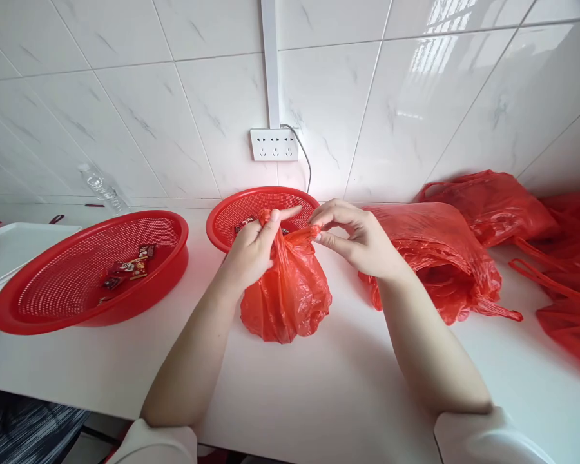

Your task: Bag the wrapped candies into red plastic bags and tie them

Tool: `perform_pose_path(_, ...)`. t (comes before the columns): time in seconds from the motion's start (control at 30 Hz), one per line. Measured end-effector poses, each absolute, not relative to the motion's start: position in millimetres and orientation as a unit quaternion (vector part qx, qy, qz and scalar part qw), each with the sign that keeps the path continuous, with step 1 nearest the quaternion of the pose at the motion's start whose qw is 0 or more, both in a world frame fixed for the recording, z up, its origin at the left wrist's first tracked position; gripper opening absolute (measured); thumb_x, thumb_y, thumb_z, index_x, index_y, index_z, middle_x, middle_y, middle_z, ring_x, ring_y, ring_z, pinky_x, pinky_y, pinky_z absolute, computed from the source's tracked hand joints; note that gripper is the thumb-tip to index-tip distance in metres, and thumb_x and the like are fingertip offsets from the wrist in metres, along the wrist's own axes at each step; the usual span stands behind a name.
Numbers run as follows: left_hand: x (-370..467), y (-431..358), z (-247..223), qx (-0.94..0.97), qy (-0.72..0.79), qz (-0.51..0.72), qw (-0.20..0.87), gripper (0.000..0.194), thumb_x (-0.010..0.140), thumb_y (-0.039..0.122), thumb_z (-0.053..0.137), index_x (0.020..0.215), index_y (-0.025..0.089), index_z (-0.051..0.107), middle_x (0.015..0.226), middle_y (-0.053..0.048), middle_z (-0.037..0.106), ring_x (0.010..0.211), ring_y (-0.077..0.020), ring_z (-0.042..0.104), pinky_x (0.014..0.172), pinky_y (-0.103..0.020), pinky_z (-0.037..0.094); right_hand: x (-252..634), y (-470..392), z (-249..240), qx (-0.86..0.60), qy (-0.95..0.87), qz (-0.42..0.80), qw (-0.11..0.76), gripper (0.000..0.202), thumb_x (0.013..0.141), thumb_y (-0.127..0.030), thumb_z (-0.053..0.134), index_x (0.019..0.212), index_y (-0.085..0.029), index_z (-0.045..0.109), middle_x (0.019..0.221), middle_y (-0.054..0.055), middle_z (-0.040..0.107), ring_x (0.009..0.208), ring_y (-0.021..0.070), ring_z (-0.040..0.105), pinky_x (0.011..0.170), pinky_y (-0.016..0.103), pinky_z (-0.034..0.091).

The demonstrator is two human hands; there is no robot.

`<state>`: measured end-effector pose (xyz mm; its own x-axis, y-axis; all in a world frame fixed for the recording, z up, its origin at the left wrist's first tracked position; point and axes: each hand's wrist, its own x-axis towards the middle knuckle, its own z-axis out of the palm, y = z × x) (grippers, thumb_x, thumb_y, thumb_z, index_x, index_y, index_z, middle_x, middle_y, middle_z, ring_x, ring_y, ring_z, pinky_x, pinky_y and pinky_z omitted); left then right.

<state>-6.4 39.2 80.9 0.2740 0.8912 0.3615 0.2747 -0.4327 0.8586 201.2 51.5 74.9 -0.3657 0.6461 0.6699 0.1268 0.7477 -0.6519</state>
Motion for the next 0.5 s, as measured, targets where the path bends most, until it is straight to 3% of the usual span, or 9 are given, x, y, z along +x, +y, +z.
perform_pose_path(0.2,-20,47,85,0.656,0.443,0.345,0.504,0.054,0.092,0.062,0.042,0.122,0.025,0.067,0.052,0.002,0.051,0.036,-0.0072,0.035,0.034,-0.02,0.03,207,54,73,-0.264,-0.807,0.208,0.485,0.005,0.088,-0.025,0.064,0.09,-0.023,0.068,0.096,0.005,0.065,0.093,0.0194,0.061,0.088,0.037,0.05)
perform_pose_path(0.27,-21,45,90,0.645,0.441,0.298,0.548,0.059,0.092,0.064,0.041,0.126,0.021,0.065,0.044,0.004,0.046,0.033,-0.0073,0.035,0.034,-0.019,0.028,206,55,72,-0.267,-0.808,0.206,0.483,0.005,0.089,-0.026,0.064,0.089,-0.022,0.067,0.095,0.005,0.066,0.093,0.0197,0.062,0.088,0.037,0.05)
perform_pose_path(0.33,-23,45,93,0.628,0.419,0.275,0.595,0.061,0.093,0.063,0.04,0.128,0.018,0.063,0.044,0.002,0.052,0.032,-0.0069,0.038,0.036,-0.019,0.03,206,56,72,-0.269,-0.805,0.211,0.485,0.006,0.089,-0.026,0.063,0.09,-0.022,0.067,0.095,0.005,0.065,0.092,0.0195,0.061,0.087,0.036,0.051)
perform_pose_path(0.43,-25,53,91,0.578,0.388,0.328,0.638,0.054,0.095,0.055,0.044,0.128,0.017,0.063,0.055,-0.001,0.062,0.035,-0.0044,0.041,0.042,-0.018,0.035,211,56,74,-0.246,-0.809,0.213,0.49,0.005,0.089,-0.026,0.063,0.089,-0.023,0.067,0.096,0.005,0.062,0.093,0.019,0.06,0.087,0.036,0.05)
perform_pose_path(0.5,-25,61,86,0.533,0.373,0.363,0.667,0.046,0.095,0.048,0.049,0.126,0.018,0.064,0.055,0.0,0.059,0.039,-0.0041,0.042,0.043,-0.016,0.036,215,53,76,-0.21,-0.837,0.218,0.456,0.005,0.087,-0.026,0.066,0.086,-0.023,0.069,0.096,0.005,0.059,0.093,0.0184,0.059,0.086,0.035,0.05)
